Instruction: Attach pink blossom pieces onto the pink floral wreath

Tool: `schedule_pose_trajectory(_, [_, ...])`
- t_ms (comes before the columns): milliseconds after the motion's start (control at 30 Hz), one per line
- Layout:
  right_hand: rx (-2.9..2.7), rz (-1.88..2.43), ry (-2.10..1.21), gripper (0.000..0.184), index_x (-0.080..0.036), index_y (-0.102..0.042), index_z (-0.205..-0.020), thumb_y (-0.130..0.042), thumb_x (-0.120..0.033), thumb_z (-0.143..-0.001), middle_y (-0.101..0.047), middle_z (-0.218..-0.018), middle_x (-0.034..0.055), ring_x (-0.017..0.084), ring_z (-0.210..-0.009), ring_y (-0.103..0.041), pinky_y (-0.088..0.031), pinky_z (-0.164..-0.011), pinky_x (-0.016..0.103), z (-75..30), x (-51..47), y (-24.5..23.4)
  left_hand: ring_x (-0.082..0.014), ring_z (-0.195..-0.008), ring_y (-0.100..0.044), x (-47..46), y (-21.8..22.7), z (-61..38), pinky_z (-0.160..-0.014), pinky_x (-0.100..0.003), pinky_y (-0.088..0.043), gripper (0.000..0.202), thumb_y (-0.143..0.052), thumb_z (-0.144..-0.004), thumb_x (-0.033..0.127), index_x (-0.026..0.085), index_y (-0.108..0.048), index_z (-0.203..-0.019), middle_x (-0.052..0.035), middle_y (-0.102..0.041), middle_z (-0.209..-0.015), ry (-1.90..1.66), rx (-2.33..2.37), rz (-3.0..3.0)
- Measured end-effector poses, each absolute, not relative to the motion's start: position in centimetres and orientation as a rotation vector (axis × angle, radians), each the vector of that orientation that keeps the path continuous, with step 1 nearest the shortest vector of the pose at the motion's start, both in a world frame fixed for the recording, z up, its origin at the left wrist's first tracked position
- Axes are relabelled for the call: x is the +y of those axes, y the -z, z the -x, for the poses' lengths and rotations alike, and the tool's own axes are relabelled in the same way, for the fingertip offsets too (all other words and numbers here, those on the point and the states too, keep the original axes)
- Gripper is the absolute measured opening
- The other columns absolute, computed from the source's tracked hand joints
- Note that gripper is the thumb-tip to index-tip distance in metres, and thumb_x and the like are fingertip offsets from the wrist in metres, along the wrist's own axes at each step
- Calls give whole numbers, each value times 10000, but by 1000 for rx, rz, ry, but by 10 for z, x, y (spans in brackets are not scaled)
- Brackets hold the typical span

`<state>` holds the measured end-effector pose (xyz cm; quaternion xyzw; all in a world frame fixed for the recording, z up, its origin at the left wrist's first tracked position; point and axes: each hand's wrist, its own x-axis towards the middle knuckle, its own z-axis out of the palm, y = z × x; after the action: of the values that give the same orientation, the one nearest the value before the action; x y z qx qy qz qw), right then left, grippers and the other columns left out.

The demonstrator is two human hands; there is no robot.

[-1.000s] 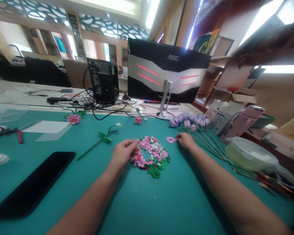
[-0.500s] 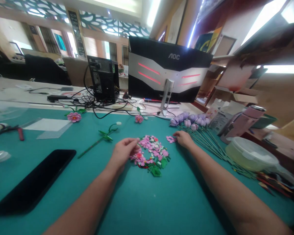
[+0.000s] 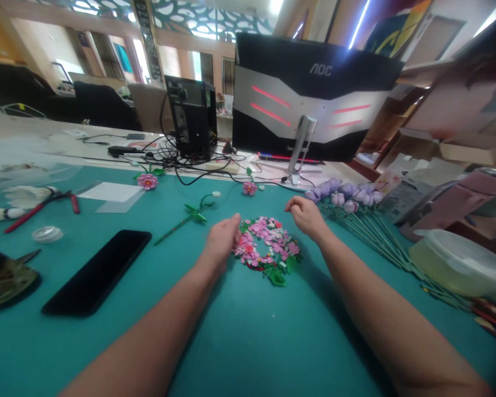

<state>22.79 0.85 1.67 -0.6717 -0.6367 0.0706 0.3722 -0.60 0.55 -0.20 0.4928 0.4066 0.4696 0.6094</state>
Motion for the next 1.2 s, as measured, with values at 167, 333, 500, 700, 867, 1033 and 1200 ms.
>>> schedule_pose_trajectory(167, [-1725,1704,-253,308,-185,-675,-811,-377,-162,-740,-596,-635,-5,139,-573,-487,-335,-563,245,-212,-2,-8,-51,-378,-252,5,0,5,-396,-206,-210,487,-608,-750,544,194,-373,-505,67,-315,-418,-1078,932,-1097])
schedule_pose_trajectory(333, [-1737,1746,-318,308,-206,-688,-910,-411,-198,-776,-559,-574,-27,128,-517,-450,-305,-530,238,-210,-5,2,-53,-376,-261,4,1,5,-402,-207,-207,384,-601,-760,503,168,-525,-589,67,-330,-412,-1046,956,-1098])
schedule_pose_trajectory(500, [-1897,1746,-322,246,-229,-682,-930,-473,-214,-801,-592,-604,-26,122,-539,-472,-305,-541,229,-191,-10,3,-54,-383,-242,2,-2,3,-412,-209,-186,268,-606,-753,411,144,-634,-759,85,-297,-427,-1005,995,-1099])
schedule_pose_trajectory(700, [-2010,1724,-278,227,-246,-690,-933,-487,-215,-836,-692,-778,0,142,-685,-570,-354,-615,233,-189,-12,-1,-60,-388,-270,3,-3,2,-412,-205,-204,258,-622,-714,323,150,-643,-904,87,-343,-440,-1017,984,-1088])
schedule_pose_trajectory(867, [-2065,1842,-338,255,-252,-710,-910,-504,-156,-796,-715,-869,6,160,-776,-605,-376,-656,242,-206,-12,-12,-69,-424,-374,1,-2,3,-427,-196,-294,271,-627,-708,295,151,-630,-938,63,-448,-498,-1016,996,-1119])
schedule_pose_trajectory(1033, [-2231,1831,-387,246,-246,-714,-847,-535,-116,-738,-701,-829,3,144,-724,-585,-351,-600,233,-215,-15,-20,-83,-511,-498,0,-3,2,-474,-198,-366,263,-621,-670,210,141,-627,-924,-10,-603,-667,-1002,1037,-1074])
schedule_pose_trajectory(1200, [-2277,1853,-350,207,-246,-709,-790,-559,-123,-719,-699,-826,15,157,-717,-580,-339,-583,244,-216,-15,-17,-93,-534,-532,1,-2,2,-477,-203,-383,212,-563,-656,162,142,-620,-859,-38,-633,-729,-1010,1050,-1030])
